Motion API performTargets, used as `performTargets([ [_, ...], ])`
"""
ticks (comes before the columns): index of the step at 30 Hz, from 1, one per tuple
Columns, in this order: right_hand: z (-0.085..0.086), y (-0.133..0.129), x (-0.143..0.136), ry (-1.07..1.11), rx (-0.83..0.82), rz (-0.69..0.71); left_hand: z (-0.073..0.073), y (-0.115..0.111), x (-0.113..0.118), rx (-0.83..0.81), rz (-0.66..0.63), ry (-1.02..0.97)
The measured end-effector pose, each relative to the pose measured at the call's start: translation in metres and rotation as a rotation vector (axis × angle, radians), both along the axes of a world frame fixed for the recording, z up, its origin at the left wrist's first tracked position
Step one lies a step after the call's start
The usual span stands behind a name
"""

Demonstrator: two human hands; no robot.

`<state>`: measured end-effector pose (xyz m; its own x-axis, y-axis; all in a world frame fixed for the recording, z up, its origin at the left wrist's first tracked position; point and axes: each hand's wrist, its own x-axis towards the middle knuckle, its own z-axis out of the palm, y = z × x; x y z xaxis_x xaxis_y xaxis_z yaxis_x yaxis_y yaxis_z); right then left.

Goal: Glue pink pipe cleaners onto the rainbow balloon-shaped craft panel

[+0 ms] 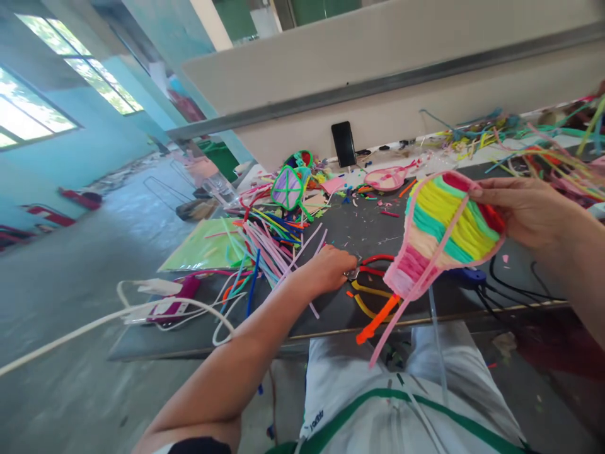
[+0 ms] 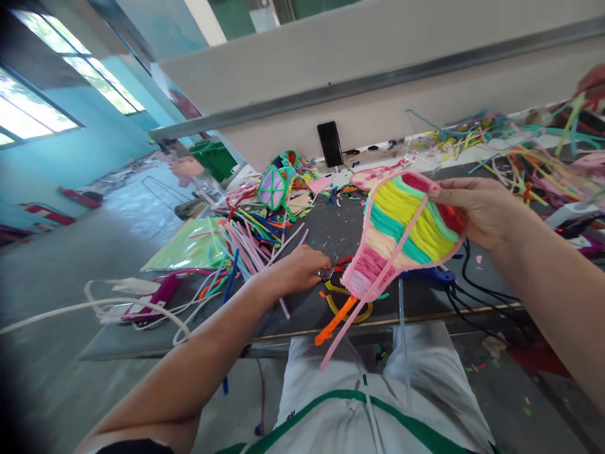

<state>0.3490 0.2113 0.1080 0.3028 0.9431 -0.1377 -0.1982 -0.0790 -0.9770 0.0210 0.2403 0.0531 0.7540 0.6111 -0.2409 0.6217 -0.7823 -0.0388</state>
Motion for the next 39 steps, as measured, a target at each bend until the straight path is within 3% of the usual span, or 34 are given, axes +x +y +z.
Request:
performTargets([
  [4,-0.011,0.002,-0.017,0.063,-0.031,0.038,-0.012,0.026,-0.006,0.046,0.05,0.027],
  [8,-0.029,0.01,-0.049,0.153,-0.081,0.134,-0.023,0.075,-0.026,0.101,0.197,0.048],
  [11,-0.049,0.018,-0.079,0.18,-0.109,0.213,-0.02,0.105,-0.047,0.164,0.329,0.049],
  [13,-0.062,0.023,-0.097,0.199,-0.145,0.25,-0.014,0.108,-0.056,0.222,0.415,0.026],
  [17,-0.086,0.032,-0.123,0.178,-0.206,0.294,-0.001,0.068,-0.053,0.351,0.471,-0.128],
  [19,-0.093,0.036,-0.131,0.161,-0.24,0.293,0.001,0.036,-0.043,0.365,0.363,-0.374],
  [22,-0.098,0.042,-0.14,0.149,-0.29,0.269,0.002,-0.005,-0.032,0.319,0.177,-0.527],
  [26,-0.087,0.056,-0.142,0.179,-0.317,0.228,0.015,-0.041,-0.037,0.355,0.11,-0.643],
  [30,-0.063,0.078,-0.13,0.225,-0.295,0.154,0.029,-0.081,-0.04,0.53,0.082,-0.815],
  [32,-0.053,0.087,-0.122,0.236,-0.256,0.108,0.02,-0.097,-0.032,0.322,-0.043,-0.666],
  [34,-0.046,0.092,-0.115,0.238,-0.234,0.087,-0.002,-0.103,-0.023,0.092,-0.107,-0.437],
  [37,-0.044,0.091,-0.107,0.242,-0.222,0.09,-0.037,-0.089,-0.027,-0.036,-0.03,-0.201],
  [39,-0.048,0.086,-0.104,0.254,-0.223,0.11,-0.047,-0.081,-0.044,0.087,0.172,-0.142],
])
